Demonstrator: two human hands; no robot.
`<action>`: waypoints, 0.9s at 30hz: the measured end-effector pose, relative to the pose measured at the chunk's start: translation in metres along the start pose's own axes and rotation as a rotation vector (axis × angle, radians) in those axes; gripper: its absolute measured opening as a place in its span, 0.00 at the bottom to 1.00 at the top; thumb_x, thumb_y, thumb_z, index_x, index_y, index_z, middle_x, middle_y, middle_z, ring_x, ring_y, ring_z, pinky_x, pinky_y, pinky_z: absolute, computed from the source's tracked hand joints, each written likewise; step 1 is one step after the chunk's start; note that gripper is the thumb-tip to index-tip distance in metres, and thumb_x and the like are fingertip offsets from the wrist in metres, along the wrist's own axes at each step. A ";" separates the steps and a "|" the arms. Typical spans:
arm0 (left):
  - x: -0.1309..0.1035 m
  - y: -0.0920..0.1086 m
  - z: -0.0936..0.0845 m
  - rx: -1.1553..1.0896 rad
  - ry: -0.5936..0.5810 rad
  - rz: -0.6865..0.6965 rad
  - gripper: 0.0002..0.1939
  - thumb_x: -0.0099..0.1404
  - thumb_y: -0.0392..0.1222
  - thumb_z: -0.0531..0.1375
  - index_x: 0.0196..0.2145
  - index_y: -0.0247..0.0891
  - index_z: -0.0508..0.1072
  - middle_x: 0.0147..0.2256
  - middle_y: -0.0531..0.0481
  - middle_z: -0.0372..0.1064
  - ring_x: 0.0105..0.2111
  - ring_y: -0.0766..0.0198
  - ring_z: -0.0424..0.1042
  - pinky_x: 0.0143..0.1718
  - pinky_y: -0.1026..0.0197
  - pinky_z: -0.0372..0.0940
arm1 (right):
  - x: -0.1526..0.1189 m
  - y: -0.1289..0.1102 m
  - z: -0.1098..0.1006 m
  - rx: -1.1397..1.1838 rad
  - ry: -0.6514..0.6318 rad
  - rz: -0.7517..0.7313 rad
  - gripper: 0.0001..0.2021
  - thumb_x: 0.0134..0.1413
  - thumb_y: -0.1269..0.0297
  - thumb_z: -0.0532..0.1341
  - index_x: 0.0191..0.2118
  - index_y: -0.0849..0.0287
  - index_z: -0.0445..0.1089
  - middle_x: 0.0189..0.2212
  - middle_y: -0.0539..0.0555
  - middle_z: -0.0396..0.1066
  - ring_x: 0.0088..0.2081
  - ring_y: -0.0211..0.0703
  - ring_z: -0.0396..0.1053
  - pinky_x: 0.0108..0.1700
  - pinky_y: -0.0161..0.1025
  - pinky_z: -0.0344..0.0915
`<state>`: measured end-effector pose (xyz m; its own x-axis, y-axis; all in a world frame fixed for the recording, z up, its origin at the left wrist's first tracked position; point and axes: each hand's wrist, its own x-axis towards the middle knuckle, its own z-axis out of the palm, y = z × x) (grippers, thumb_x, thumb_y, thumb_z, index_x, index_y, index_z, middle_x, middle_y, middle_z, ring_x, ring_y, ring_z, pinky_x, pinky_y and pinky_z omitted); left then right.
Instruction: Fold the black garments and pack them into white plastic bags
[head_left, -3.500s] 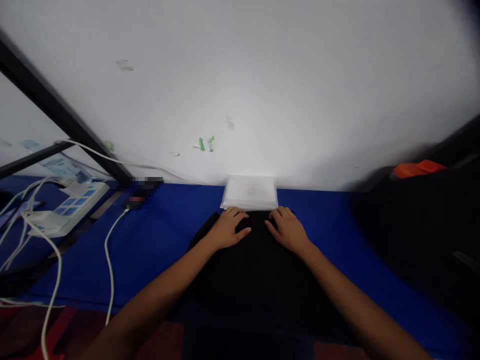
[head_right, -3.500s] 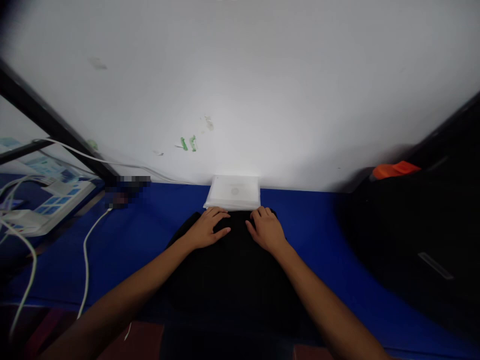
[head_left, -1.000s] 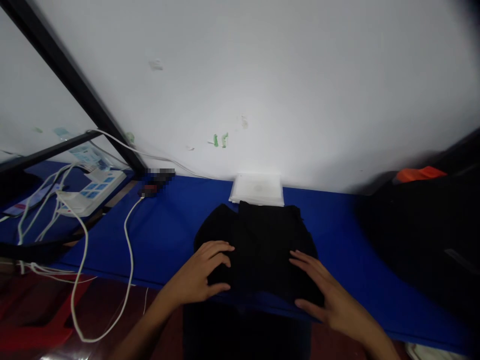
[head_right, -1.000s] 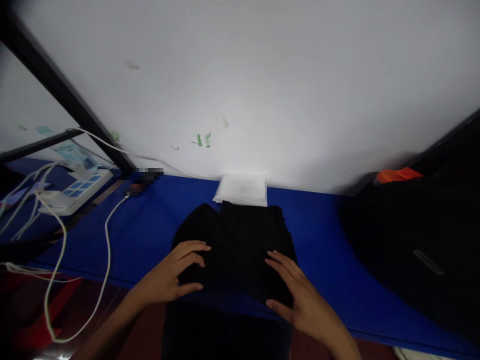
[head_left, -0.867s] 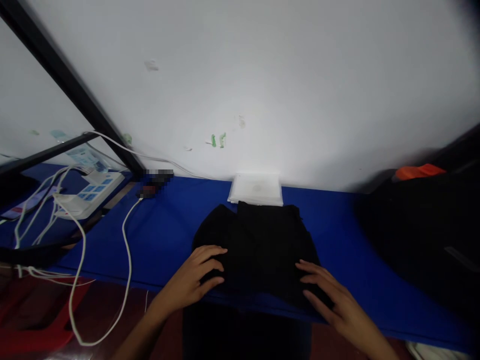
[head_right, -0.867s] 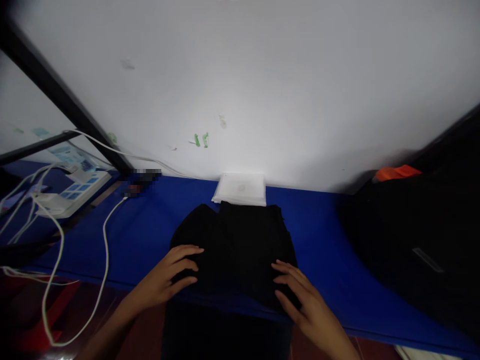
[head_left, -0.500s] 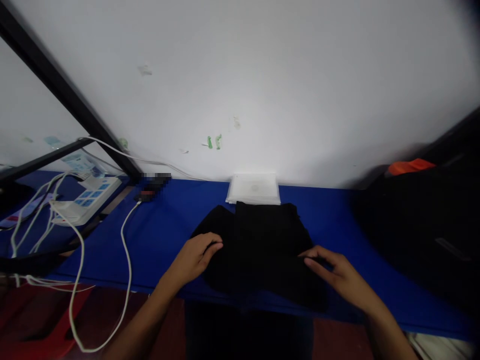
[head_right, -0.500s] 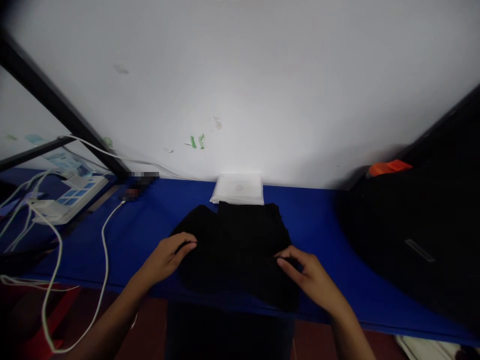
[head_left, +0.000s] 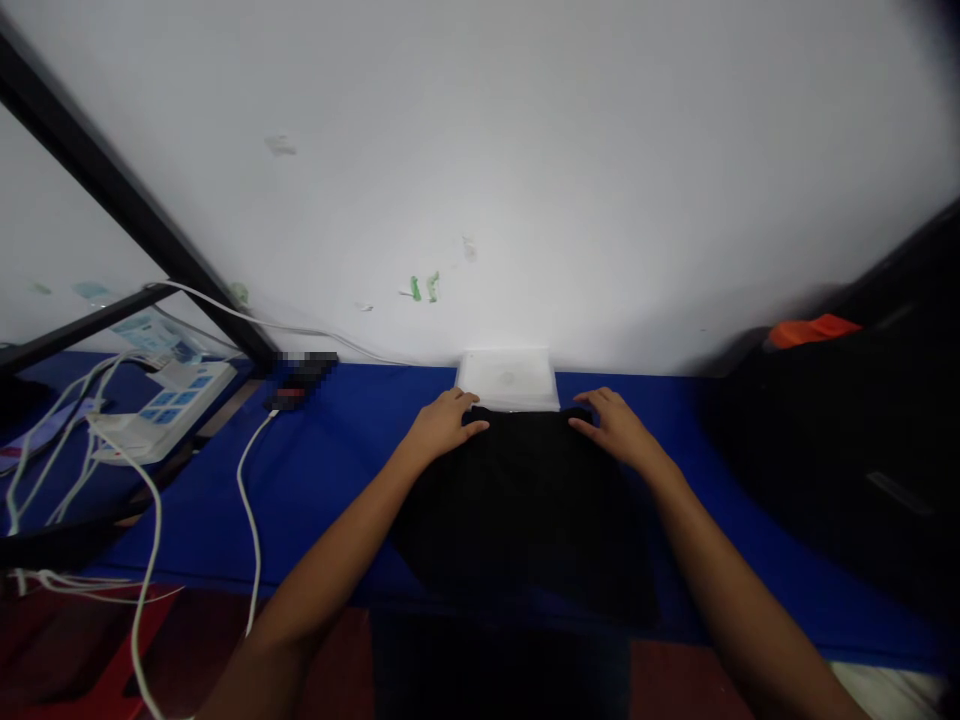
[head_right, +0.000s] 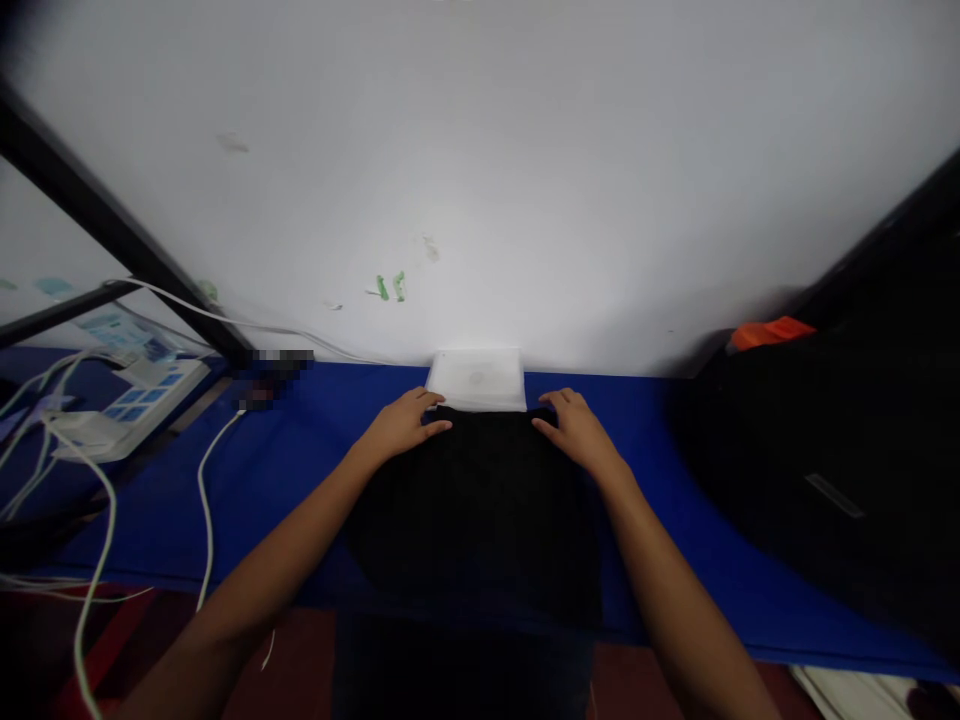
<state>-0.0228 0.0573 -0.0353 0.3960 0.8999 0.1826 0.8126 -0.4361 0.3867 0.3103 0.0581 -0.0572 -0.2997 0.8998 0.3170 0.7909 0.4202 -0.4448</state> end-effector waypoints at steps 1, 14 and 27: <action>0.000 0.000 0.003 -0.020 0.001 0.030 0.10 0.64 0.42 0.61 0.44 0.39 0.72 0.45 0.44 0.71 0.44 0.54 0.71 0.43 0.55 0.68 | -0.001 0.001 0.002 -0.011 0.007 -0.014 0.10 0.57 0.61 0.61 0.44 0.55 0.70 0.42 0.59 0.70 0.46 0.56 0.68 0.50 0.54 0.67; -0.030 0.011 -0.046 -0.455 -0.153 0.283 0.05 0.63 0.42 0.60 0.37 0.41 0.74 0.35 0.49 0.75 0.38 0.61 0.73 0.46 0.55 0.66 | -0.025 -0.025 -0.045 0.464 -0.039 -0.057 0.08 0.59 0.54 0.63 0.38 0.51 0.76 0.53 0.56 0.71 0.55 0.55 0.68 0.58 0.58 0.62; -0.022 -0.049 -0.043 -0.193 -0.067 -0.109 0.18 0.54 0.50 0.68 0.40 0.39 0.74 0.36 0.48 0.72 0.35 0.58 0.70 0.38 0.56 0.66 | -0.026 -0.036 -0.035 0.812 -0.427 0.203 0.15 0.56 0.50 0.64 0.39 0.58 0.71 0.27 0.51 0.75 0.23 0.35 0.66 0.27 0.36 0.64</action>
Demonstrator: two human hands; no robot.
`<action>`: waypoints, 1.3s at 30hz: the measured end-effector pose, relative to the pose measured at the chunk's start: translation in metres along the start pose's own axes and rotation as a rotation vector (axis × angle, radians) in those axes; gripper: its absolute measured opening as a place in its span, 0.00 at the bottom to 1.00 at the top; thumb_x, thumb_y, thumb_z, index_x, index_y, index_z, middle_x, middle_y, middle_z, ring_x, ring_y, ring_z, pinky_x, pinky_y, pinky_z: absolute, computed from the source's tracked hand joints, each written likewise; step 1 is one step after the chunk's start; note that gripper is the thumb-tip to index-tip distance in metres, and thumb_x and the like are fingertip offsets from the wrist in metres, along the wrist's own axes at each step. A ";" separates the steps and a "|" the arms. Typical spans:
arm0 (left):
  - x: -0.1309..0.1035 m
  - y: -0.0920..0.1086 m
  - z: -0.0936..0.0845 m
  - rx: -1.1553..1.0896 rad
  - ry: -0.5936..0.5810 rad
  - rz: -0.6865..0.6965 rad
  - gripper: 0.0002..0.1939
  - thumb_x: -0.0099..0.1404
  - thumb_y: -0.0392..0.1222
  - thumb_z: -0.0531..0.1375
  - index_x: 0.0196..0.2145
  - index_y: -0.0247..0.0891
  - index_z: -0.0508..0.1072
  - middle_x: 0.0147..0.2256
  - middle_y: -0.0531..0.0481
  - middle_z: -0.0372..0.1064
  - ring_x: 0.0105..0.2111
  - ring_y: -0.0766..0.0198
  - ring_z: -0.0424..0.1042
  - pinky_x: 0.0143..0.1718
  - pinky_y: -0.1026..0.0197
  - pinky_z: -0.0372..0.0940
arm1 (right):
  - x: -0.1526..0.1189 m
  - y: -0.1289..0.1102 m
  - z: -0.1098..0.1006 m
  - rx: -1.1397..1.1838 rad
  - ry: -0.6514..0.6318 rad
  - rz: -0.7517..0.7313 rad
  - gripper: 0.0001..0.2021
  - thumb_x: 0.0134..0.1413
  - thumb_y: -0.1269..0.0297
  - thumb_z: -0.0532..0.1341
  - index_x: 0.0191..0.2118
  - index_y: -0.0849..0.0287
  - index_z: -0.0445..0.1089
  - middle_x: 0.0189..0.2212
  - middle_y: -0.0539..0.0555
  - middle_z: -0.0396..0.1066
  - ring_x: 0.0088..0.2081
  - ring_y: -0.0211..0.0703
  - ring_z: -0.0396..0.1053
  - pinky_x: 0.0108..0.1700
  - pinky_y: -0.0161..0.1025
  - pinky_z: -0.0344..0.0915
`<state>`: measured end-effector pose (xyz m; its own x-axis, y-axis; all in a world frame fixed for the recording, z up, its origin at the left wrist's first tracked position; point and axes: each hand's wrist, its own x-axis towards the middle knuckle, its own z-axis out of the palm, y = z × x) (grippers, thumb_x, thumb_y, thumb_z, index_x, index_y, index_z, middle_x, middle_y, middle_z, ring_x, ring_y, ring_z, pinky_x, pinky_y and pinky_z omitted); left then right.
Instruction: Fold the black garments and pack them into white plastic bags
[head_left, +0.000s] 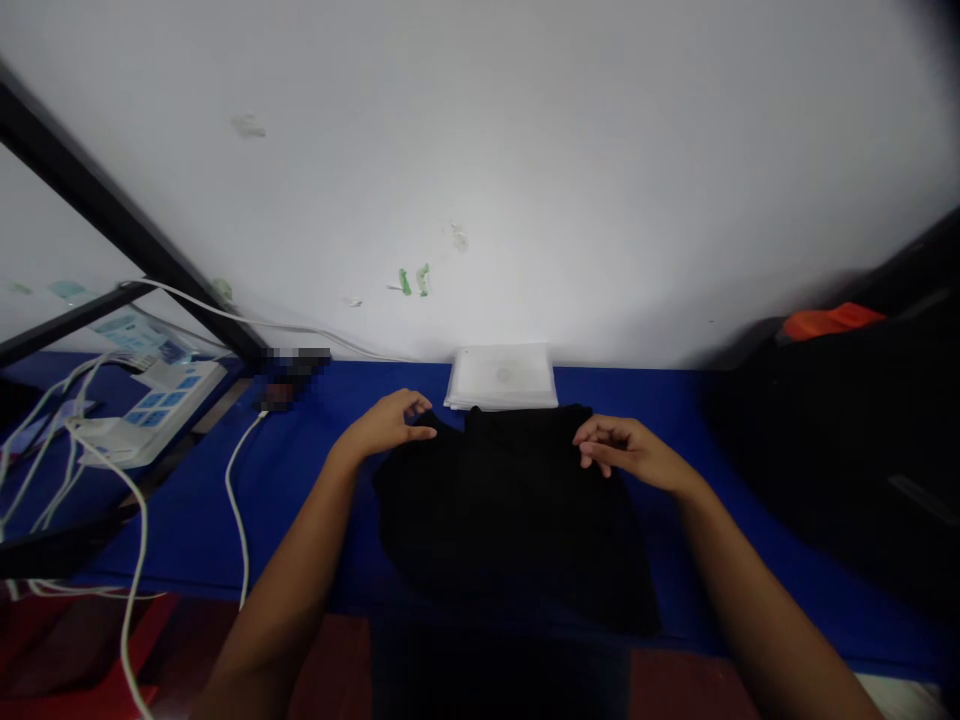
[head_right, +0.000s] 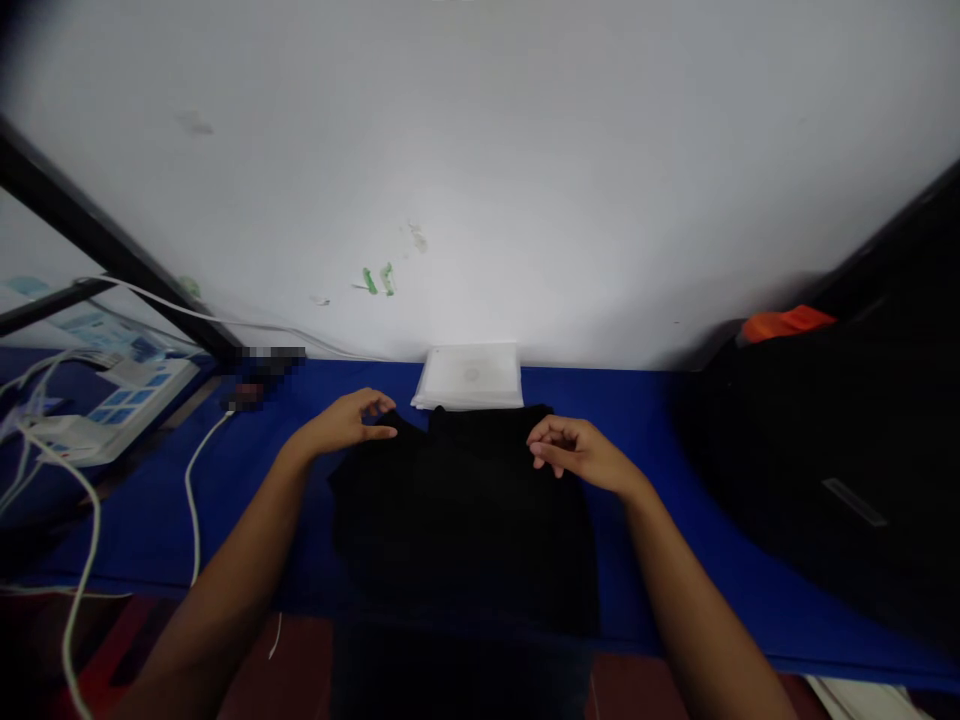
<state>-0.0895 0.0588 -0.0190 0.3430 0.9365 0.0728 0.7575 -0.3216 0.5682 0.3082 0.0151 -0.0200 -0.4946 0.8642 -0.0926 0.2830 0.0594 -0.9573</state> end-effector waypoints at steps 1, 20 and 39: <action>0.001 -0.002 -0.001 -0.007 -0.045 0.017 0.15 0.56 0.49 0.66 0.38 0.39 0.74 0.35 0.49 0.72 0.35 0.58 0.70 0.38 0.56 0.66 | 0.002 0.002 0.001 -0.020 0.036 -0.002 0.16 0.56 0.49 0.64 0.39 0.58 0.71 0.27 0.51 0.74 0.22 0.35 0.65 0.26 0.35 0.63; -0.082 0.000 0.008 -0.023 0.123 -0.022 0.22 0.58 0.56 0.66 0.44 0.41 0.73 0.38 0.49 0.68 0.37 0.59 0.69 0.39 0.58 0.67 | 0.011 0.014 0.011 -0.415 0.181 -0.108 0.11 0.62 0.55 0.58 0.37 0.56 0.71 0.29 0.51 0.73 0.31 0.41 0.68 0.33 0.38 0.62; -0.052 0.073 -0.003 -0.345 0.647 -0.161 0.19 0.56 0.52 0.68 0.38 0.39 0.68 0.32 0.54 0.70 0.31 0.64 0.71 0.33 0.63 0.66 | 0.009 0.012 0.011 -0.462 0.209 -0.123 0.12 0.63 0.54 0.56 0.37 0.56 0.71 0.29 0.51 0.73 0.29 0.41 0.68 0.31 0.38 0.60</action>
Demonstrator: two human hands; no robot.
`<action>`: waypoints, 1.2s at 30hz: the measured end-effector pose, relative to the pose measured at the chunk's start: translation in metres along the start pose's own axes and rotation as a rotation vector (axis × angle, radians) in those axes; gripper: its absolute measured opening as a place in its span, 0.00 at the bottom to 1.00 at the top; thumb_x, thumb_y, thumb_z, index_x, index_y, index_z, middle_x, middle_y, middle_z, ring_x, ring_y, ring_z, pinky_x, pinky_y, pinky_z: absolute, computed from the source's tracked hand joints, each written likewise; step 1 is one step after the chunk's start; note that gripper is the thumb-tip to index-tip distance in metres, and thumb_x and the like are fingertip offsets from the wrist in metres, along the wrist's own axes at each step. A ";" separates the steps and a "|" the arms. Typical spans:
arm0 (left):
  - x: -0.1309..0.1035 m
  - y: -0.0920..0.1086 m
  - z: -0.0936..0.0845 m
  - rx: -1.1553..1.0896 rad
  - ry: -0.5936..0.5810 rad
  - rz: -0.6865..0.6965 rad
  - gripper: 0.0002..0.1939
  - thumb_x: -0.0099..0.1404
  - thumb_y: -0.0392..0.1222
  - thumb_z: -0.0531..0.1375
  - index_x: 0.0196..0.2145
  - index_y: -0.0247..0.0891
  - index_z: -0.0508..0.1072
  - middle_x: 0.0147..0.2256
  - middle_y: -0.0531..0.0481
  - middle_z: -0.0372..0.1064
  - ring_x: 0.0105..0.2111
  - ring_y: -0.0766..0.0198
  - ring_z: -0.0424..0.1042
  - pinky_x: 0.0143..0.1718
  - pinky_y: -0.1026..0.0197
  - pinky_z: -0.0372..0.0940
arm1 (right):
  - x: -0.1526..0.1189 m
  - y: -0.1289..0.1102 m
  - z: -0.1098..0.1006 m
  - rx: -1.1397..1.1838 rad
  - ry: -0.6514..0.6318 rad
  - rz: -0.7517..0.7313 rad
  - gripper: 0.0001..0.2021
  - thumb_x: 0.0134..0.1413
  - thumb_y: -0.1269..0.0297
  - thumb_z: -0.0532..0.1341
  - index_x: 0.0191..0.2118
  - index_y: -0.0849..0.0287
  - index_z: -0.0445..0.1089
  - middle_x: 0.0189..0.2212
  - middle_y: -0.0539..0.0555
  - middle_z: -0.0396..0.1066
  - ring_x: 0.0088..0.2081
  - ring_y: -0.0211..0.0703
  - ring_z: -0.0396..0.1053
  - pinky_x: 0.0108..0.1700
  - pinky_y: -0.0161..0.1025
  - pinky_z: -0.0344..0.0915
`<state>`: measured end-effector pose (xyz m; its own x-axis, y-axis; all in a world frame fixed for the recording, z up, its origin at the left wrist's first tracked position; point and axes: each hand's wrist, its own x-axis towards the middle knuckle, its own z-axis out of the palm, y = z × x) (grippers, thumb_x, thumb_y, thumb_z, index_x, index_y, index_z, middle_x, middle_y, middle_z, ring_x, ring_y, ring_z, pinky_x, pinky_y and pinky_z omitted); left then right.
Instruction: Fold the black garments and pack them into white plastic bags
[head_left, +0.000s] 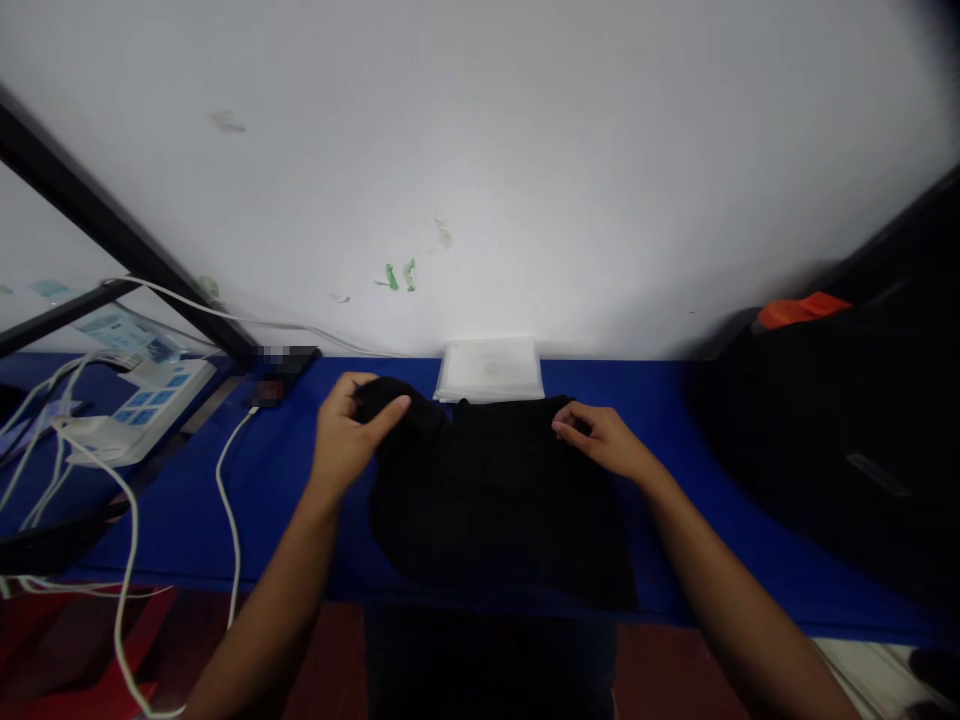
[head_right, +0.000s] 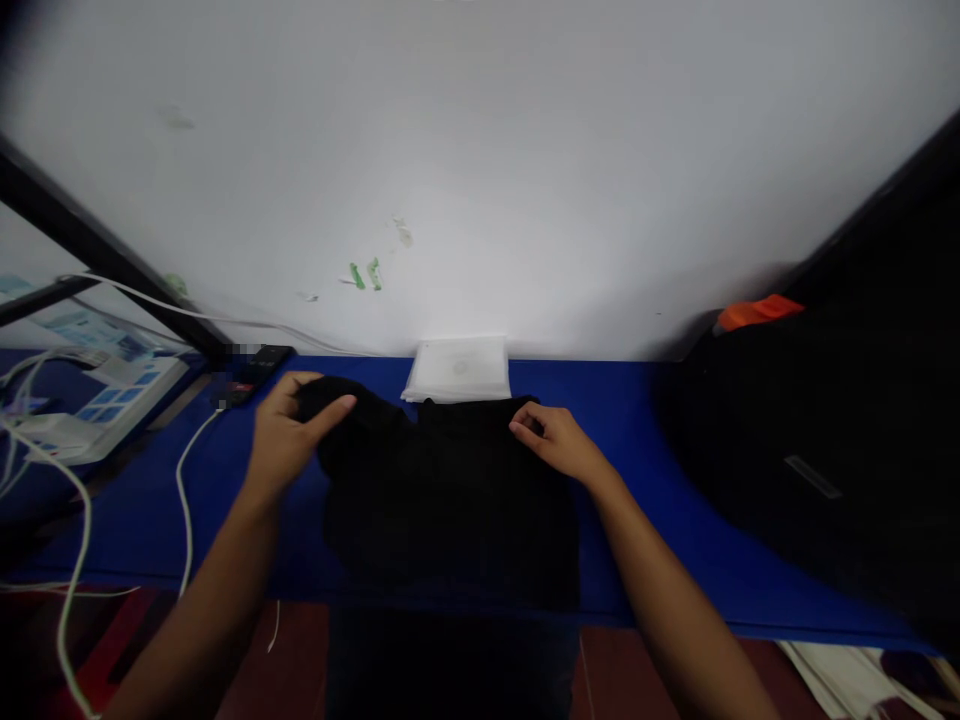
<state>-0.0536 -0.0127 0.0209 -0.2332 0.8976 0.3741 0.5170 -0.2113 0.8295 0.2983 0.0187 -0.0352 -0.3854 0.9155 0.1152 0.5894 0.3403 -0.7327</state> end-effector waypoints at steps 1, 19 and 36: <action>-0.006 0.003 0.012 0.029 -0.036 0.033 0.18 0.57 0.52 0.67 0.40 0.40 0.69 0.34 0.53 0.71 0.33 0.62 0.72 0.35 0.62 0.67 | 0.000 -0.001 0.000 -0.003 -0.004 0.000 0.12 0.63 0.54 0.56 0.37 0.56 0.71 0.28 0.51 0.73 0.28 0.41 0.67 0.31 0.38 0.60; -0.066 -0.046 0.025 0.559 -0.242 0.111 0.18 0.60 0.57 0.64 0.26 0.38 0.74 0.48 0.42 0.70 0.50 0.43 0.64 0.50 0.39 0.63 | -0.001 -0.008 -0.002 -0.006 -0.002 -0.024 0.10 0.63 0.58 0.57 0.37 0.57 0.71 0.28 0.50 0.72 0.29 0.40 0.68 0.32 0.36 0.60; -0.050 0.030 0.110 0.535 -0.901 0.909 0.14 0.59 0.42 0.66 0.41 0.34 0.70 0.44 0.41 0.71 0.44 0.50 0.69 0.43 0.51 0.63 | -0.001 -0.006 0.002 -0.033 -0.002 -0.053 0.10 0.63 0.58 0.58 0.38 0.59 0.71 0.28 0.52 0.73 0.29 0.42 0.69 0.33 0.39 0.64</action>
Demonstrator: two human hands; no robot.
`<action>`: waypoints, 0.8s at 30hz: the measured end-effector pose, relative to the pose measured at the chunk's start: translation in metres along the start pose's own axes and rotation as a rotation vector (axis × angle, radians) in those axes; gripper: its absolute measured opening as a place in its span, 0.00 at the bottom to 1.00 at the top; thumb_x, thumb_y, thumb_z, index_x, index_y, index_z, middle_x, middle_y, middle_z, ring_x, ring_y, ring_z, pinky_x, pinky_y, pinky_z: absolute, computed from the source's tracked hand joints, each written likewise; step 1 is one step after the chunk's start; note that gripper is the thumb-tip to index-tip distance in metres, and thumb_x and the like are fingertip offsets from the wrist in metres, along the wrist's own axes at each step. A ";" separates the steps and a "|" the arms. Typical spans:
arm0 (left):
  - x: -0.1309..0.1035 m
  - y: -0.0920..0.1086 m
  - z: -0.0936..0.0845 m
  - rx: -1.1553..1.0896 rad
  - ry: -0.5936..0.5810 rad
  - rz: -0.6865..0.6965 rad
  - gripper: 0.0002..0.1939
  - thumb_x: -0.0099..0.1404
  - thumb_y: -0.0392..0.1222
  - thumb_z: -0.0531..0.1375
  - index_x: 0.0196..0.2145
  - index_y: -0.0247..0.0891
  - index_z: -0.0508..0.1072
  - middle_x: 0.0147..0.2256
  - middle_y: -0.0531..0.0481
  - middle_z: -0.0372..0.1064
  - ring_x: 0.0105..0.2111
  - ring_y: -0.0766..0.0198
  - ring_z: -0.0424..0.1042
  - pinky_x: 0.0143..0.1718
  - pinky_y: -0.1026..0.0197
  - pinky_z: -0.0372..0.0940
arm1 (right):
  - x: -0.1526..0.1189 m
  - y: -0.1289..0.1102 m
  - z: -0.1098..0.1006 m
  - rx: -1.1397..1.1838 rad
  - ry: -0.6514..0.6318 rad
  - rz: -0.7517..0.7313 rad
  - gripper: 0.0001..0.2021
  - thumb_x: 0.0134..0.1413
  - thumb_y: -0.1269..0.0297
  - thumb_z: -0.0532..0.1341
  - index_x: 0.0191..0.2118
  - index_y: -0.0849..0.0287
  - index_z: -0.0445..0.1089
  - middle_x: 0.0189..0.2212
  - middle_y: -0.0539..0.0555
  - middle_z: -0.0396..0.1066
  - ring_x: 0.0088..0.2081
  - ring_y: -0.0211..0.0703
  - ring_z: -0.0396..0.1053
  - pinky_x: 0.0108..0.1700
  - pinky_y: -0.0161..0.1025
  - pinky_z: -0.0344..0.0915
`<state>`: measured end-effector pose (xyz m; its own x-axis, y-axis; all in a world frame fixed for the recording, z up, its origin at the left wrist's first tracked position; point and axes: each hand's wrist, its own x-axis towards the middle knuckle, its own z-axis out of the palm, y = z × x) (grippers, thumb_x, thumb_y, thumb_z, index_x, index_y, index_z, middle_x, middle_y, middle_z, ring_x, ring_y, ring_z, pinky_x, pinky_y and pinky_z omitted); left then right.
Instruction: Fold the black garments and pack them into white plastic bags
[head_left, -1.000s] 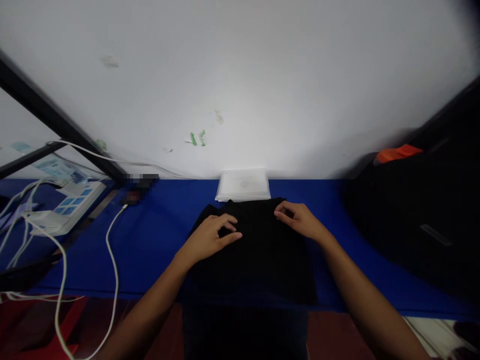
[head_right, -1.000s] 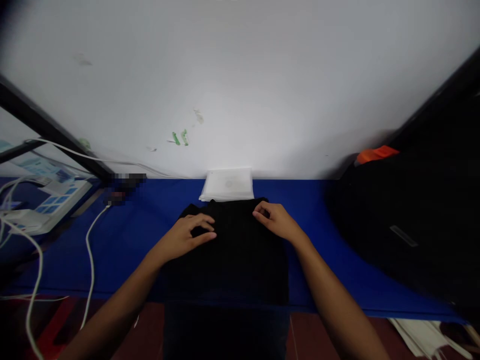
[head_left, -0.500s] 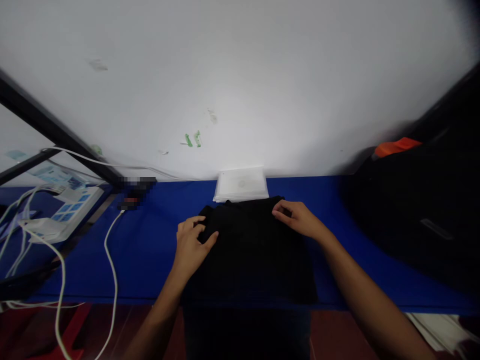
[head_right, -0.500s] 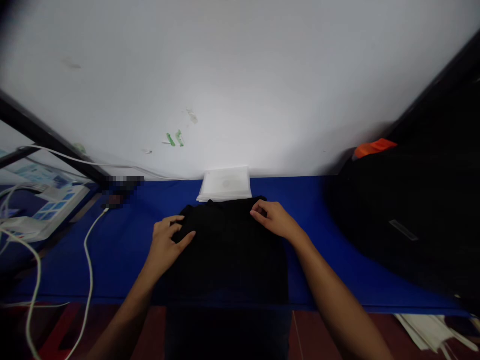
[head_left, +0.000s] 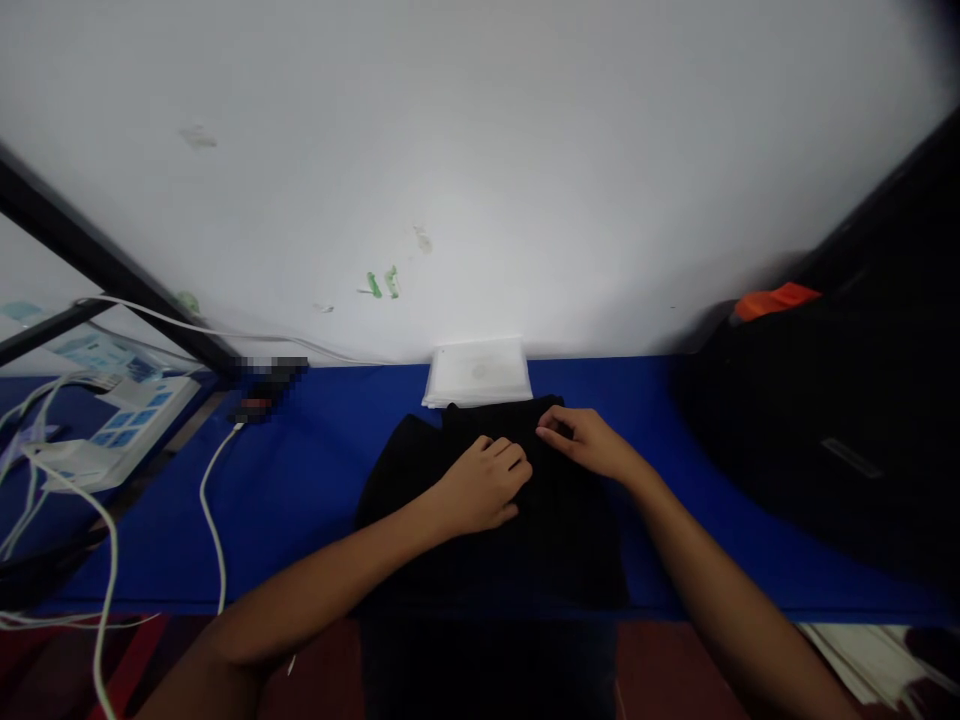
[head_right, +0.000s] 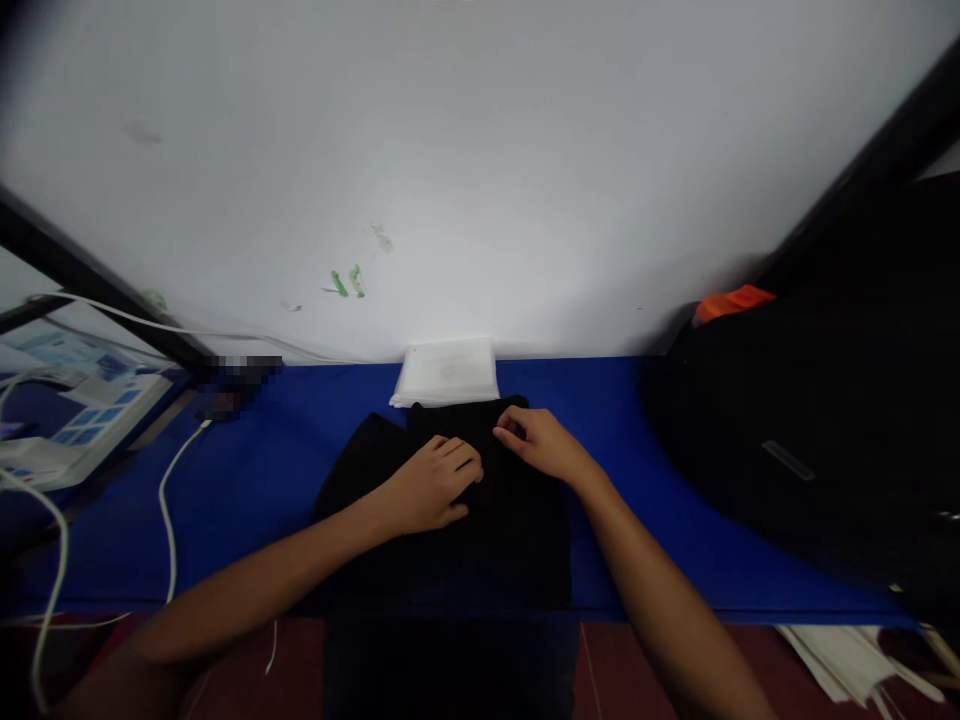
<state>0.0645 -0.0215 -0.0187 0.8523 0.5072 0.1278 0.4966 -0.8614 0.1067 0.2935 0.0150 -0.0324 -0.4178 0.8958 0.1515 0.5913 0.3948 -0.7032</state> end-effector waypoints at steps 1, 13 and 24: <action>0.001 -0.002 0.001 0.003 0.015 -0.018 0.13 0.59 0.40 0.65 0.40 0.34 0.70 0.43 0.42 0.71 0.42 0.51 0.69 0.42 0.52 0.63 | -0.001 -0.001 -0.001 0.012 0.018 -0.024 0.11 0.63 0.57 0.58 0.40 0.59 0.72 0.31 0.53 0.74 0.32 0.43 0.70 0.36 0.40 0.66; 0.008 -0.064 -0.024 -0.623 0.307 0.011 0.08 0.66 0.44 0.61 0.40 0.39 0.73 0.39 0.47 0.74 0.41 0.60 0.72 0.46 0.57 0.67 | -0.007 -0.016 0.013 -0.059 0.027 -0.370 0.15 0.51 0.74 0.59 0.45 0.57 0.66 0.40 0.58 0.71 0.43 0.50 0.68 0.46 0.47 0.64; 0.033 -0.153 -0.001 -0.020 0.050 -0.241 0.05 0.66 0.35 0.57 0.39 0.37 0.73 0.34 0.47 0.72 0.36 0.59 0.71 0.40 0.59 0.64 | -0.006 -0.021 0.017 -0.128 -0.101 -0.285 0.14 0.35 0.69 0.56 0.28 0.53 0.47 0.26 0.47 0.58 0.26 0.40 0.58 0.27 0.36 0.49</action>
<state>0.0165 0.1271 -0.0302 0.7004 0.6989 0.1445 0.6806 -0.7151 0.1594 0.2719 -0.0024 -0.0307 -0.6419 0.7231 0.2554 0.5197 0.6551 -0.5485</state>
